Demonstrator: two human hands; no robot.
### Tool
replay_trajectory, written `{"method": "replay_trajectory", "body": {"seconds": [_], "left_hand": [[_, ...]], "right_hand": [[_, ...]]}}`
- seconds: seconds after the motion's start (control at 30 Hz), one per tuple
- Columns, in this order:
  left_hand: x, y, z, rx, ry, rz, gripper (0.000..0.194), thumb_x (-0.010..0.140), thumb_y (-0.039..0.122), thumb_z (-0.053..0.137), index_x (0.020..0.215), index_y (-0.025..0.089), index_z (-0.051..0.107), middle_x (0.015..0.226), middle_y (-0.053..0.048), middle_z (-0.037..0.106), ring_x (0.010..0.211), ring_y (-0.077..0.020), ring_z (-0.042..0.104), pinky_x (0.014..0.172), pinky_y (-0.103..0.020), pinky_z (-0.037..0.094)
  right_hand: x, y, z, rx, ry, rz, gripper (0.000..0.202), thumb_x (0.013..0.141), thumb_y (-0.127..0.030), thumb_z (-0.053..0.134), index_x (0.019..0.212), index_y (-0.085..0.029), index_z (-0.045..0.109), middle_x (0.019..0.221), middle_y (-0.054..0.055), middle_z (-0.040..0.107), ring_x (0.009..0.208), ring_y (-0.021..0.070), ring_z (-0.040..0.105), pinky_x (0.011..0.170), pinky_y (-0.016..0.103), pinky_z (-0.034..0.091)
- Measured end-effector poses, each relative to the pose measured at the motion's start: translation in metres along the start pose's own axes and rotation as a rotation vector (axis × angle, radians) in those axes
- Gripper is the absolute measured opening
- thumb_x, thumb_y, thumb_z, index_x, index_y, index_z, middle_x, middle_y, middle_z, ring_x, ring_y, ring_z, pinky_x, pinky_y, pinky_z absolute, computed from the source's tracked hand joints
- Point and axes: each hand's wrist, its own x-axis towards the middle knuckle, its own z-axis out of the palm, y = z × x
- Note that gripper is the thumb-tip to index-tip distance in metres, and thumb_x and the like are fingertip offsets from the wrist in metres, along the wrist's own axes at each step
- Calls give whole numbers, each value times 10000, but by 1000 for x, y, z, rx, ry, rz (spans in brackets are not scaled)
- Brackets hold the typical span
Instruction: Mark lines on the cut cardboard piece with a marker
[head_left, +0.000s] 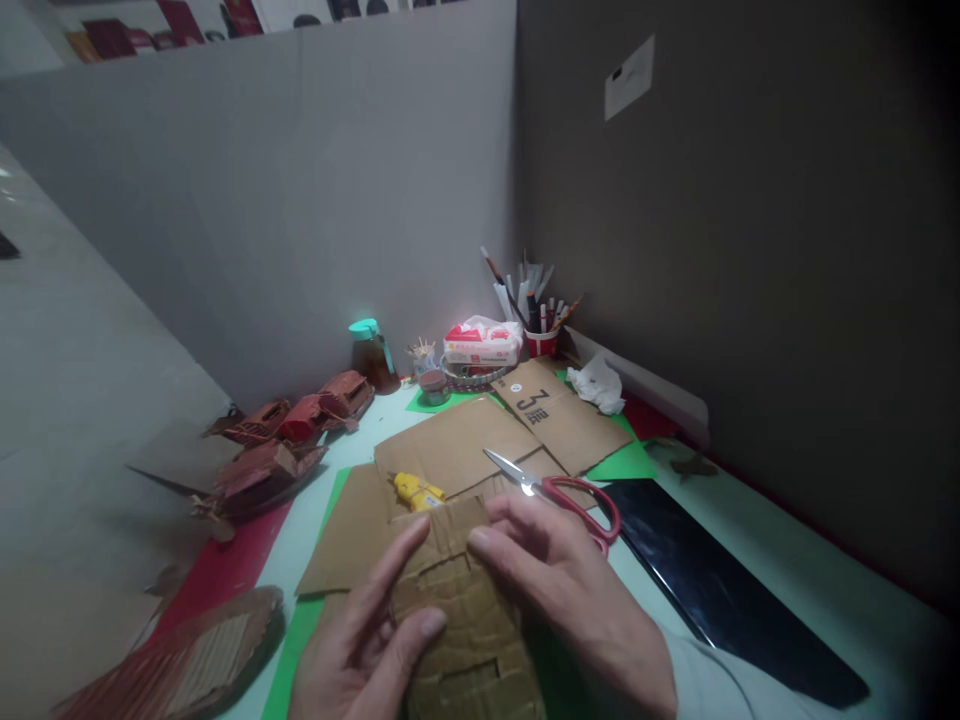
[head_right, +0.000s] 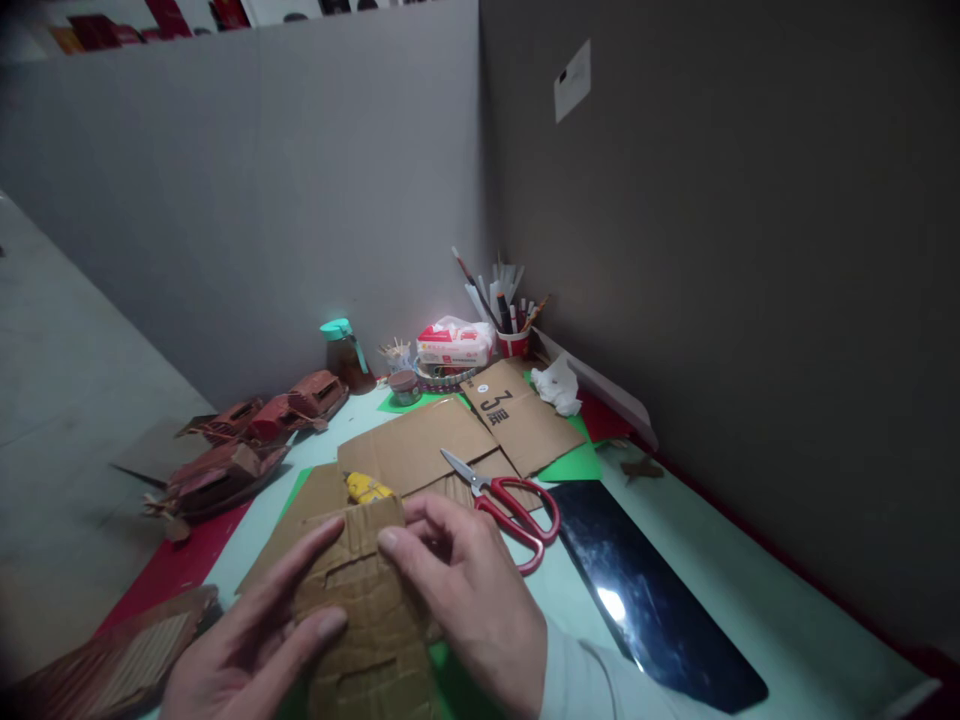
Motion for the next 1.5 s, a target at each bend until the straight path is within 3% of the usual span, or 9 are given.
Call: {"method": "replay_trajectory", "body": {"seconds": [0.17, 0.27, 0.4, 0.63, 0.77, 0.93, 1.1, 1.23, 1.5], "left_hand": [[3, 4, -7, -18, 68, 0, 416, 653, 392, 817, 1053, 309, 747, 1257, -12, 697, 1181, -324, 604, 934, -350, 531], [6, 5, -10, -33, 81, 2, 458, 655, 384, 819, 1095, 307, 724, 1256, -11, 698, 1167, -316, 614, 952, -361, 517], [7, 4, -11, -92, 22, -16, 448, 673, 362, 813, 1108, 340, 707, 1273, 15, 688, 1216, -291, 579, 984, -329, 487], [6, 1, -8, -66, -60, 31, 488, 698, 336, 792, 1174, 323, 684, 1376, -7, 612, 1304, -283, 492, 1001, -296, 455], [8, -1, -12, -3, -112, -26, 382, 742, 359, 747, 1117, 287, 722, 1259, -42, 695, 1227, -296, 569, 1029, -352, 436], [12, -3, -19, 23, -222, -77, 326, 771, 347, 725, 1094, 305, 730, 1235, -21, 710, 1182, -249, 608, 946, -270, 489], [12, -2, -25, 8, -176, -66, 354, 790, 365, 710, 1144, 343, 689, 1281, 28, 682, 1166, -201, 616, 898, -206, 501], [14, -2, -28, -2, -129, -29, 357, 797, 373, 705, 1153, 366, 674, 1272, 51, 687, 1121, -182, 642, 837, -174, 521], [13, -4, -27, -5, -133, 2, 327, 809, 375, 688, 1135, 346, 690, 1282, 30, 682, 1171, -209, 613, 907, -219, 504]], "right_hand": [[0, -6, -3, -126, -101, 2, 286, 764, -311, 700, 974, -182, 556, 870, 17, 581, 784, 168, 548, 690, 290, 449], [1, -3, -5, -164, -190, 33, 246, 729, -328, 729, 853, -185, 572, 790, 8, 565, 755, 181, 551, 678, 301, 450], [3, 1, -5, -172, -206, 16, 220, 771, -346, 674, 703, -192, 532, 666, -25, 483, 672, 155, 504, 634, 281, 407], [6, -1, -7, -199, -186, -12, 120, 774, -203, 638, 734, -165, 531, 669, -38, 461, 637, 120, 419, 583, 252, 325], [7, 2, -7, -187, -187, -8, 99, 797, -194, 637, 774, -162, 546, 674, -45, 462, 631, 111, 417, 572, 242, 319], [7, 5, -7, -170, -182, 27, 163, 820, -245, 670, 774, -176, 530, 675, -58, 441, 627, 104, 412, 568, 234, 317], [7, 4, -11, -122, -301, 79, 230, 775, -331, 726, 862, -168, 590, 774, -14, 541, 727, 140, 511, 662, 256, 413], [8, 7, -9, -47, -419, 139, 292, 795, -398, 681, 854, -125, 594, 730, 21, 591, 633, 134, 553, 622, 273, 455], [9, 14, -7, -68, -359, 171, 323, 732, -407, 736, 780, -119, 596, 644, 26, 597, 550, 117, 553, 550, 245, 435]]}}
